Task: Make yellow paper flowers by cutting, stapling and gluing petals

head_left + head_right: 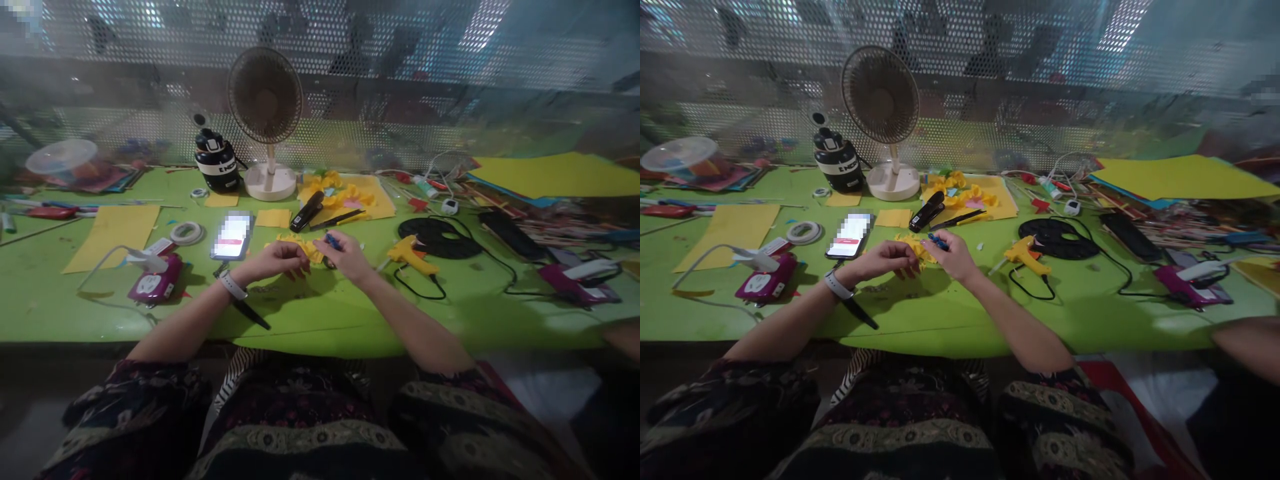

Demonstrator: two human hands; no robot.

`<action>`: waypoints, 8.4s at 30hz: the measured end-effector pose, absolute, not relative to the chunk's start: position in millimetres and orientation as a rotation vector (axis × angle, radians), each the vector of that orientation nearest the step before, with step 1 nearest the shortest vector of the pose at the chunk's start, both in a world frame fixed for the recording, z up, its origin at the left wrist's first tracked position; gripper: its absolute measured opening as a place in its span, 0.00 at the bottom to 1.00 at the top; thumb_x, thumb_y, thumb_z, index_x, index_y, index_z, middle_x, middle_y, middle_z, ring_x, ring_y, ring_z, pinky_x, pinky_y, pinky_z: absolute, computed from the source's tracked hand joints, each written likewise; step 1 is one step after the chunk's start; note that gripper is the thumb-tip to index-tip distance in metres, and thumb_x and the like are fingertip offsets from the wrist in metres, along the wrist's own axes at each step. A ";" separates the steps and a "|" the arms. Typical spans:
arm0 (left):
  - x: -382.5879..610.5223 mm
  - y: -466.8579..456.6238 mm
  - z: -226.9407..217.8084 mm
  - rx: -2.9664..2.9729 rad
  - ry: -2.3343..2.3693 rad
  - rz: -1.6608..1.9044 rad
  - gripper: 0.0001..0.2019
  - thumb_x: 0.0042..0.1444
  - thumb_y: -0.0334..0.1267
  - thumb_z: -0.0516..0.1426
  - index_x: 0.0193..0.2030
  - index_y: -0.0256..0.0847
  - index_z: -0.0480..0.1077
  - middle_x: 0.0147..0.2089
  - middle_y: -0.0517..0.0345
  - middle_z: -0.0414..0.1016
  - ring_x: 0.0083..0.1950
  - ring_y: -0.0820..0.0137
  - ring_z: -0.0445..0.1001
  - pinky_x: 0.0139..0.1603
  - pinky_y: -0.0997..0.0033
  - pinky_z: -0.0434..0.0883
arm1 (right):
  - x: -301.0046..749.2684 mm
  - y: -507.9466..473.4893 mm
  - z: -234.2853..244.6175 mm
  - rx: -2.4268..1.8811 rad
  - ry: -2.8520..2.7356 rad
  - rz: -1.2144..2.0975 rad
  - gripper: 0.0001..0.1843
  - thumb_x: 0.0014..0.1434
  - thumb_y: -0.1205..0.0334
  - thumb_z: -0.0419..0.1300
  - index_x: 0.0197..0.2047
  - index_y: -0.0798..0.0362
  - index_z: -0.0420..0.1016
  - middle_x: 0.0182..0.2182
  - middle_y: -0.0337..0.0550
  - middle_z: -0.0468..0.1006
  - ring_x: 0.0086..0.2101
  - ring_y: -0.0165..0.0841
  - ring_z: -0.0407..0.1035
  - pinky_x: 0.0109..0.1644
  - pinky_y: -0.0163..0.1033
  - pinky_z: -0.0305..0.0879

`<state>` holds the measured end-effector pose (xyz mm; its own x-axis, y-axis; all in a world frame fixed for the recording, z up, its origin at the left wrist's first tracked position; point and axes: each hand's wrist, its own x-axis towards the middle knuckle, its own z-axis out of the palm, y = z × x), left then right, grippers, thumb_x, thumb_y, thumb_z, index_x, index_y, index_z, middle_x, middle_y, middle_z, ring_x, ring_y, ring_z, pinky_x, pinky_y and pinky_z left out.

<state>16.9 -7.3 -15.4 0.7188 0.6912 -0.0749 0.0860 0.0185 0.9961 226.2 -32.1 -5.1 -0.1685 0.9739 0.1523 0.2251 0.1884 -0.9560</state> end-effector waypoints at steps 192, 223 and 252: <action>27.0 -4.3 -43.8 1.228 0.764 1.259 0.12 0.52 0.46 0.68 0.37 0.40 0.81 0.31 0.55 0.81 0.30 0.73 0.77 0.35 0.71 0.75 | 231.2 -22.2 -30.8 -1.047 -2.027 0.651 0.19 0.69 0.49 0.52 0.45 0.51 0.80 0.37 0.45 0.83 0.35 0.36 0.76 0.39 0.39 0.69; 29.3 -4.4 -37.7 1.069 0.752 1.267 0.13 0.47 0.44 0.71 0.33 0.37 0.79 0.28 0.58 0.80 0.27 0.76 0.75 0.32 0.75 0.73 | 229.4 -25.8 -29.7 -1.051 -2.008 0.719 0.17 0.69 0.48 0.52 0.42 0.51 0.76 0.29 0.41 0.77 0.26 0.32 0.68 0.30 0.37 0.61; 27.6 -2.5 -44.3 1.152 0.733 1.252 0.10 0.51 0.43 0.69 0.32 0.38 0.79 0.28 0.58 0.79 0.28 0.76 0.74 0.32 0.75 0.72 | 227.6 -28.1 -31.7 -1.025 -2.009 0.733 0.15 0.69 0.48 0.53 0.43 0.51 0.71 0.25 0.38 0.72 0.24 0.31 0.65 0.29 0.36 0.60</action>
